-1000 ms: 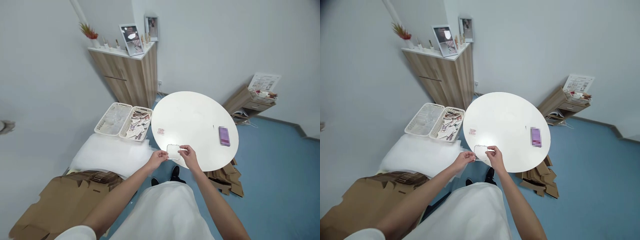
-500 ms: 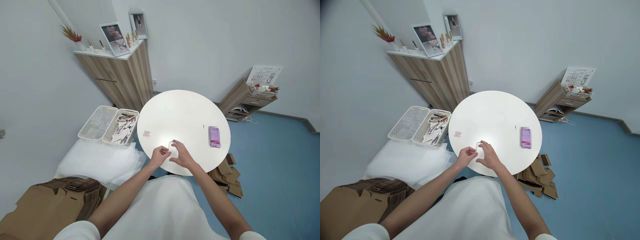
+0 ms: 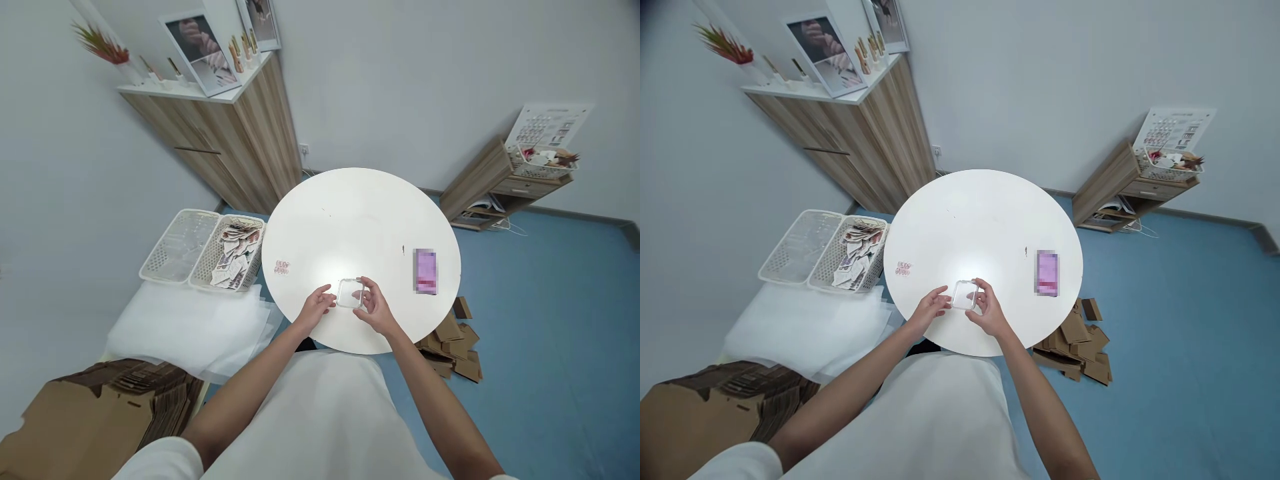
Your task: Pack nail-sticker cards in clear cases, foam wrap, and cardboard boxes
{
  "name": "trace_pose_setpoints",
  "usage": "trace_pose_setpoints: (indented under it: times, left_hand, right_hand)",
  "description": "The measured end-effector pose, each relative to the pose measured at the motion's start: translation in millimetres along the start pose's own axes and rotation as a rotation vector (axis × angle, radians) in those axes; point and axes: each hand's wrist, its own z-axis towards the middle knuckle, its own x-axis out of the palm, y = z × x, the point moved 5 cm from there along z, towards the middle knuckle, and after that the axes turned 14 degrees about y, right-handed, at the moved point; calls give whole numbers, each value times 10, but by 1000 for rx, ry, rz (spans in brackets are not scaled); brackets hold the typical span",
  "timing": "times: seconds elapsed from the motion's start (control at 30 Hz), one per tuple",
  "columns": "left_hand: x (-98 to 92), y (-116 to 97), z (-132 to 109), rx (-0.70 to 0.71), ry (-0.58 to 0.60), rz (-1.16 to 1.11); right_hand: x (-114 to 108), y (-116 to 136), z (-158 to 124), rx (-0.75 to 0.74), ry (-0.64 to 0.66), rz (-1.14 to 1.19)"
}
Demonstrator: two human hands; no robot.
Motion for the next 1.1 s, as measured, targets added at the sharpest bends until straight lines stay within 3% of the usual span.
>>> trace_pose_setpoints:
  times: [0.1,0.27,0.57,0.73,1.1]
  left_hand:
    - [20,-73,60,-14,143,-9]
    - [-37,-197,123,85,222,70]
    - [-166,-260,128,167,372,261]
    - [-186,-263,143,194,427,247]
    - [-301,-161,100,224,487,284]
  right_hand:
    - [23,-14,-21,11,-8,68]
    - [90,-36,-25,40,-11,44]
    - [209,76,-128,81,-12,-280]
    - [265,153,-137,30,-55,-389]
    - [251,74,-85,5,-135,-356]
